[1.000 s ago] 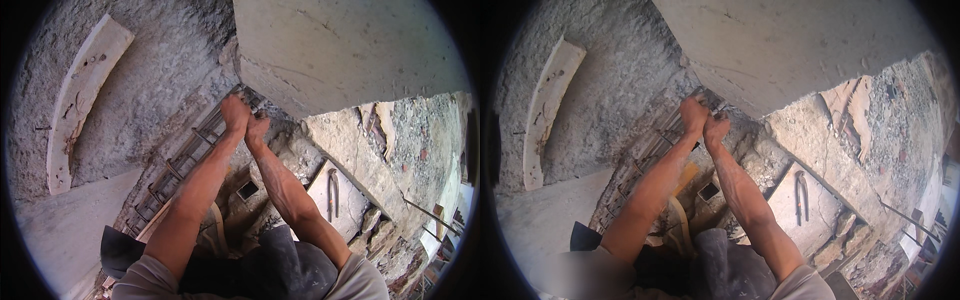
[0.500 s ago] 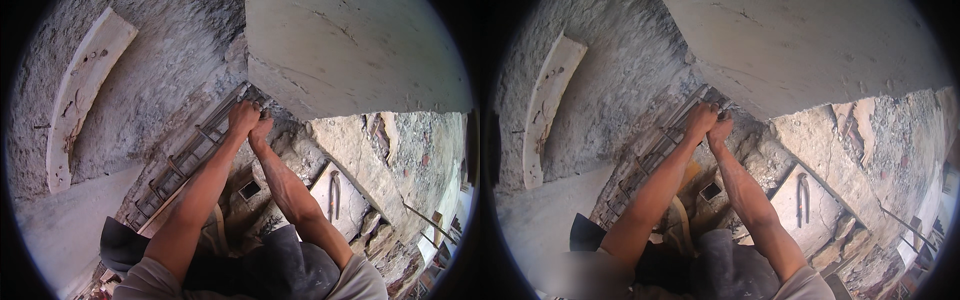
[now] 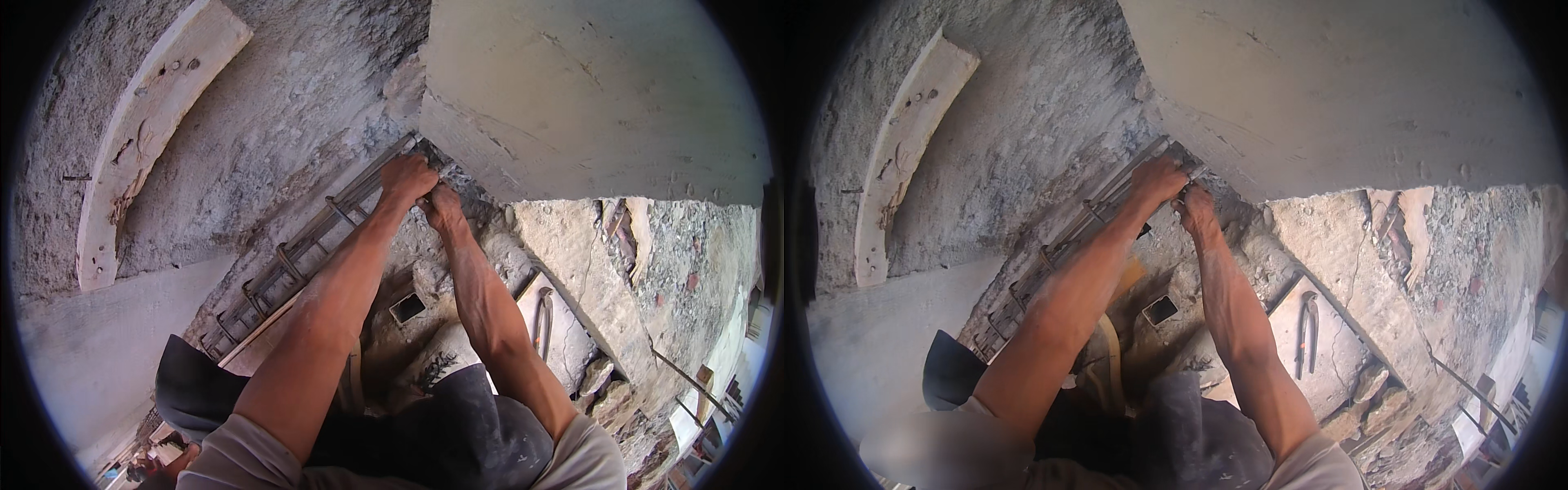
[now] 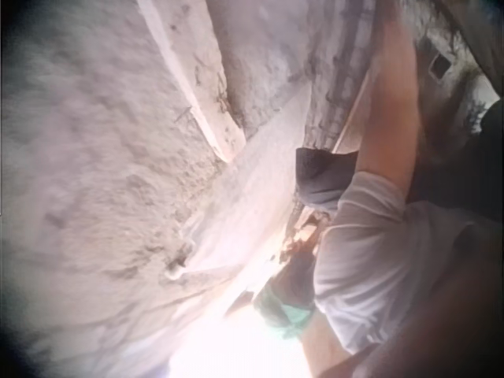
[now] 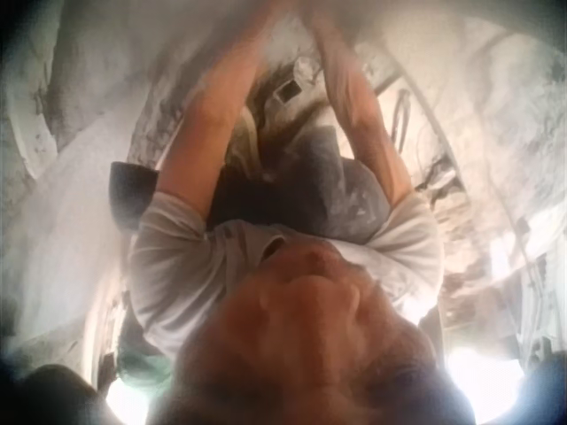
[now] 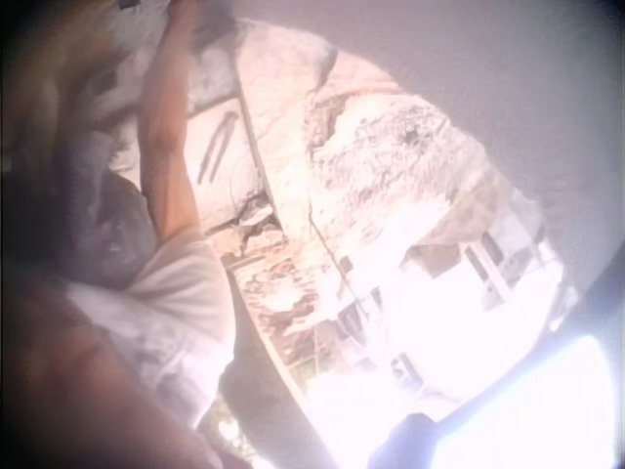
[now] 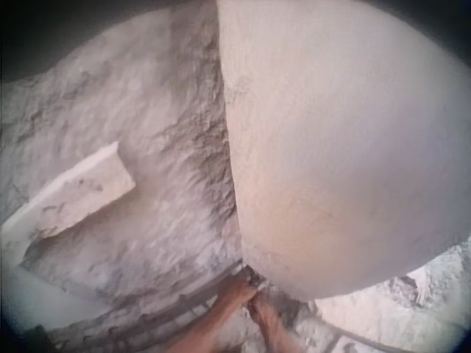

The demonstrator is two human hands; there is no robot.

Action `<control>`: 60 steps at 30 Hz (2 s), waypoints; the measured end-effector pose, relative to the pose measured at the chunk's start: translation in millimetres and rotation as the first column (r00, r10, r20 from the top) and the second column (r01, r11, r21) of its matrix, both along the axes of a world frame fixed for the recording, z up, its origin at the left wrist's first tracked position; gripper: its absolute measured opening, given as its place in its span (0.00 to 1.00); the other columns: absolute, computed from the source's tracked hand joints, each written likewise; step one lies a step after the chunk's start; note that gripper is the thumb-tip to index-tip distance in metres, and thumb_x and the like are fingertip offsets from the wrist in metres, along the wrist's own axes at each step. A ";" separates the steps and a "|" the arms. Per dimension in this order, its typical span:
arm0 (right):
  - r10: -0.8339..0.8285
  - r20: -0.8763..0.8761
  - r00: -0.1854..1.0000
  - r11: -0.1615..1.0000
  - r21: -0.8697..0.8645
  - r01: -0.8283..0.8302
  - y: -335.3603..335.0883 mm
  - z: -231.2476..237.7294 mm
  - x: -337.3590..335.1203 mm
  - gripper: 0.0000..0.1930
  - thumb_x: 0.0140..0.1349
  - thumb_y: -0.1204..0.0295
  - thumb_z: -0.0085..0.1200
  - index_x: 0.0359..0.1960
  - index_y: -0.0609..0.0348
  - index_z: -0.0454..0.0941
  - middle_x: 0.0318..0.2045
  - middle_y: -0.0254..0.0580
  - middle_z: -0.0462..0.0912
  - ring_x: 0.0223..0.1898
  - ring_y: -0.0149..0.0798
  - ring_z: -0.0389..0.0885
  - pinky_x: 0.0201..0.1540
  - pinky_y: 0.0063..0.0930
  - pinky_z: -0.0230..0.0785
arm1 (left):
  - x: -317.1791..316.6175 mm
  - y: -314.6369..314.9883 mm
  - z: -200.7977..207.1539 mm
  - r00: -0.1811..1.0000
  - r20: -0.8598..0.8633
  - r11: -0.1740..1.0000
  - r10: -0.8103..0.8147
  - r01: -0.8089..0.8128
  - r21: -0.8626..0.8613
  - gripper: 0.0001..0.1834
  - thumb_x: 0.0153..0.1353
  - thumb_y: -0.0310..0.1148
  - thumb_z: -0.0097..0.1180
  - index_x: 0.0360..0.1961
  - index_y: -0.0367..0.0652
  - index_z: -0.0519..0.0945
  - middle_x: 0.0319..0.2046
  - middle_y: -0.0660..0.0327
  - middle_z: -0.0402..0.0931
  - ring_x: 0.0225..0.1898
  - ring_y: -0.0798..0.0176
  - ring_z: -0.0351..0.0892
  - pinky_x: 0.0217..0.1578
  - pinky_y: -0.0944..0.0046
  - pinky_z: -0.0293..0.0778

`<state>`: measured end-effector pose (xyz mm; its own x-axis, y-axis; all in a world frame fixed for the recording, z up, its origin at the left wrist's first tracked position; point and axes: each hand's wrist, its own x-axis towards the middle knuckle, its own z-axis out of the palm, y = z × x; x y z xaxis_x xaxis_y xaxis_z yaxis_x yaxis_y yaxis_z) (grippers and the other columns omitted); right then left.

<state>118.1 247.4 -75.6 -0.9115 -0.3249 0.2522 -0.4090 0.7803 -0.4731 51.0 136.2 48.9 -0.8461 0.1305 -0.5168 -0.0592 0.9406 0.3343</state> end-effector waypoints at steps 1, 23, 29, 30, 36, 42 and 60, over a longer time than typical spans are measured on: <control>-0.051 0.292 0.955 0.963 -0.239 0.124 -5.3 -7.9 -3.6 0.18 0.53 0.78 0.53 0.48 0.56 0.73 0.39 0.41 0.78 0.36 0.39 0.77 0.35 0.28 0.72 | 2.1 -2.7 -2.8 1.000 -0.005 1.000 0.008 -0.008 0.005 0.20 0.52 0.41 0.46 0.43 0.47 0.79 0.47 0.57 0.76 0.48 0.52 0.76 0.47 0.55 0.72; 0.303 0.804 0.512 -0.130 -0.497 0.858 -7.5 22.5 -23.3 0.08 0.64 0.69 0.47 0.36 0.61 0.75 0.29 0.37 0.76 0.32 0.35 0.76 0.30 0.28 0.70 | 28.7 -15.2 -22.9 0.967 -0.042 0.839 0.252 -0.197 0.507 0.34 0.46 0.39 0.62 0.55 0.35 0.71 0.43 0.44 0.77 0.47 0.49 0.77 0.47 0.58 0.71; 0.141 0.907 0.398 -0.370 -0.324 0.871 -25.8 32.9 13.6 0.08 0.64 0.71 0.44 0.32 0.61 0.74 0.26 0.37 0.73 0.29 0.35 0.73 0.28 0.28 0.69 | 30.7 -17.9 -15.2 0.985 -0.056 0.892 0.163 -0.122 0.434 0.31 0.45 0.37 0.62 0.52 0.36 0.73 0.43 0.42 0.77 0.47 0.45 0.76 0.47 0.57 0.72; 0.213 0.882 0.419 -0.423 -0.303 0.854 -19.6 31.5 11.9 0.08 0.64 0.72 0.43 0.32 0.60 0.74 0.25 0.36 0.72 0.27 0.34 0.71 0.27 0.27 0.68 | 26.2 -13.6 -10.5 0.988 -0.027 0.890 0.153 -0.126 0.438 0.31 0.45 0.37 0.62 0.52 0.35 0.73 0.43 0.42 0.77 0.47 0.46 0.76 0.47 0.57 0.71; 0.415 0.844 0.340 -0.026 -0.363 0.932 22.9 32.6 -19.5 0.06 0.66 0.71 0.42 0.34 0.57 0.71 0.23 0.33 0.70 0.20 0.28 0.63 0.20 0.22 0.59 | 21.5 -21.8 -19.9 0.985 0.035 0.835 0.171 -0.164 0.524 0.31 0.45 0.36 0.64 0.52 0.34 0.72 0.44 0.44 0.76 0.49 0.48 0.76 0.48 0.59 0.70; 0.489 0.735 0.471 -0.575 -0.135 0.807 4.2 41.1 2.0 0.06 0.64 0.69 0.40 0.30 0.51 0.69 0.18 0.28 0.64 0.17 0.26 0.58 0.18 0.20 0.50 | 31.9 -24.6 -23.3 0.992 -0.126 0.909 0.026 0.029 0.416 0.37 0.44 0.39 0.67 0.55 0.33 0.69 0.46 0.43 0.75 0.50 0.46 0.74 0.49 0.55 0.69; 0.577 0.733 0.361 -0.369 -0.161 0.916 53.3 42.3 -2.2 0.15 0.66 0.55 0.41 0.38 0.51 0.70 0.18 0.29 0.62 0.12 0.25 0.50 0.15 0.19 0.47 | 40.1 -17.1 -34.0 0.918 -0.387 0.980 -0.087 0.148 0.131 0.30 0.52 0.42 0.62 0.51 0.35 0.69 0.40 0.46 0.76 0.39 0.46 0.79 0.35 0.52 0.73</control>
<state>115.8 300.7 -33.2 -0.5816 -0.2225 -0.7825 0.4830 -0.8684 -0.1121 91.1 119.0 14.9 -0.9476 0.2932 -0.1270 0.2082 0.8680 0.4509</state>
